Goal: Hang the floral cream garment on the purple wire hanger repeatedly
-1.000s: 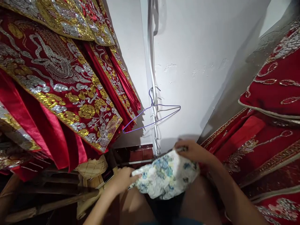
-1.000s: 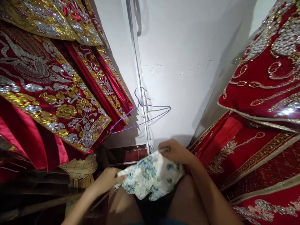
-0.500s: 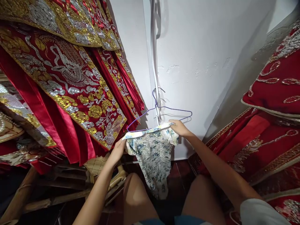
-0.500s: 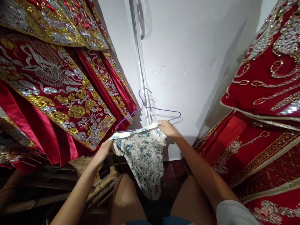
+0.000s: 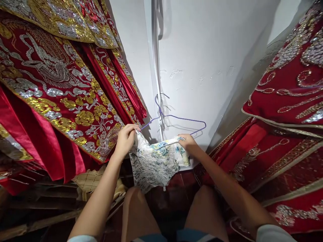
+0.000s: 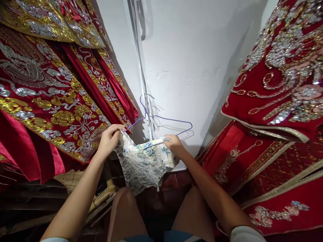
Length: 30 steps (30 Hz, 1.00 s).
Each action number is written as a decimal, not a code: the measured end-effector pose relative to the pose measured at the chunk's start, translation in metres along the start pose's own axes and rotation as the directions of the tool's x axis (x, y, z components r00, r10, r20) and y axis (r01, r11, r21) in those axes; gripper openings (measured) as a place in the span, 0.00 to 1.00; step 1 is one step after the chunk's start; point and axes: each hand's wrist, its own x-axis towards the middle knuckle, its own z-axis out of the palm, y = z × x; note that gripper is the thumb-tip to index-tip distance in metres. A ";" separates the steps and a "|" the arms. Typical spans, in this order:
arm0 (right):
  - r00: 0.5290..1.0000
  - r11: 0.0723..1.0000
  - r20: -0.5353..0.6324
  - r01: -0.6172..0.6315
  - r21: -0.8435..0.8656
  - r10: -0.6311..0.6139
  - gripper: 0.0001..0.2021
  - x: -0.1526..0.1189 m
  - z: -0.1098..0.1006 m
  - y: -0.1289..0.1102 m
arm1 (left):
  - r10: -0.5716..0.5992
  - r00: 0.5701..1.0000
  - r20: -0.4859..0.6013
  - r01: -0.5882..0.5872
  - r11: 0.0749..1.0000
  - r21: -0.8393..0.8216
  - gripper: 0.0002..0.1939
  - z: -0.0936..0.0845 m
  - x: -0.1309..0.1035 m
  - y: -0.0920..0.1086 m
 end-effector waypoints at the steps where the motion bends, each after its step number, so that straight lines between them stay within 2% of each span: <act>1: 1.000 1.000 -0.003 -0.008 0.001 0.008 0.10 -0.002 -0.001 0.000 | 0.018 1.000 -0.009 -0.018 0.999 0.038 0.16 -0.001 0.004 0.000; 4: 0.999 1.000 -0.031 -0.014 -0.013 0.014 0.11 -0.005 -0.003 -0.001 | -0.036 0.996 -0.076 0.043 0.995 0.087 0.17 -0.003 0.008 -0.002; 7: 1.000 1.000 -0.028 0.007 -0.019 -0.008 0.10 -0.005 0.000 -0.004 | -0.098 0.992 -0.081 0.104 0.992 0.070 0.18 0.007 0.007 0.003; 12: 0.999 1.000 -0.043 0.017 0.018 -0.016 0.09 -0.010 0.012 -0.006 | -0.070 0.997 -0.015 0.070 0.997 -0.025 0.19 0.033 0.007 0.020; 14: 0.998 1.000 -0.066 0.014 -0.003 -0.014 0.03 -0.015 0.007 -0.005 | -0.057 0.998 -0.025 0.056 0.998 -0.029 0.19 0.037 0.006 0.022; 15: 0.995 1.000 -0.099 0.008 -0.018 -0.010 0.06 -0.018 0.003 -0.004 | -0.049 0.998 -0.034 0.049 0.999 -0.017 0.19 0.037 0.006 0.021; 17: 0.970 0.998 -0.242 0.003 -0.061 -0.018 0.28 -0.020 -0.012 -0.001 | -0.029 0.999 -0.046 0.031 0.999 0.025 0.18 0.036 0.005 0.018; 19: 0.912 0.990 -0.404 0.012 -0.138 -0.067 0.44 -0.016 -0.030 0.002 | -0.004 0.998 -0.056 0.007 0.998 0.063 0.18 0.034 0.006 0.016; 21: 0.881 0.975 -0.459 0.013 -0.224 -0.117 0.45 -0.007 -0.049 0.003 | 0.028 0.998 -0.056 -0.023 0.995 0.097 0.17 0.031 0.008 0.015; 22: 0.886 0.967 -0.446 0.007 -0.253 -0.123 0.41 -0.002 -0.059 0.003 | 0.045 0.997 -0.055 -0.038 0.992 0.120 0.17 0.028 0.009 0.014; 24: 0.917 0.963 -0.387 -0.007 -0.268 -0.101 0.25 0.005 -0.077 -0.002 | 0.058 0.996 -0.068 -0.046 0.986 0.163 0.16 0.020 0.012 0.013; 26: 0.963 0.977 -0.267 -0.022 -0.211 -0.036 0.08 0.006 -0.093 -0.010 | 0.025 0.993 -0.116 -0.005 0.986 0.168 0.14 0.009 0.015 0.009; 27: 0.986 0.989 -0.168 -0.037 -0.144 0.012 0.05 0.005 -0.099 -0.015 | -0.012 0.991 -0.136 0.032 0.989 0.147 0.13 0.003 0.016 0.005; 28: 0.996 0.996 -0.061 -0.066 -0.052 0.062 0.08 0.003 -0.103 -0.019 | -0.055 0.988 -0.141 0.071 0.991 0.110 0.14 -0.003 0.016 0.000; 29: 0.994 0.993 0.034 -0.106 0.051 0.104 0.11 0.000 -0.104 -0.023 | -0.102 0.988 -0.120 0.109 0.992 0.060 0.13 -0.008 0.015 -0.005; 30: 0.989 0.979 0.076 -0.139 0.146 0.129 0.14 -0.002 -0.102 -0.025 | -0.143 0.987 -0.073 0.144 0.990 0.003 0.13 -0.010 0.014 -0.010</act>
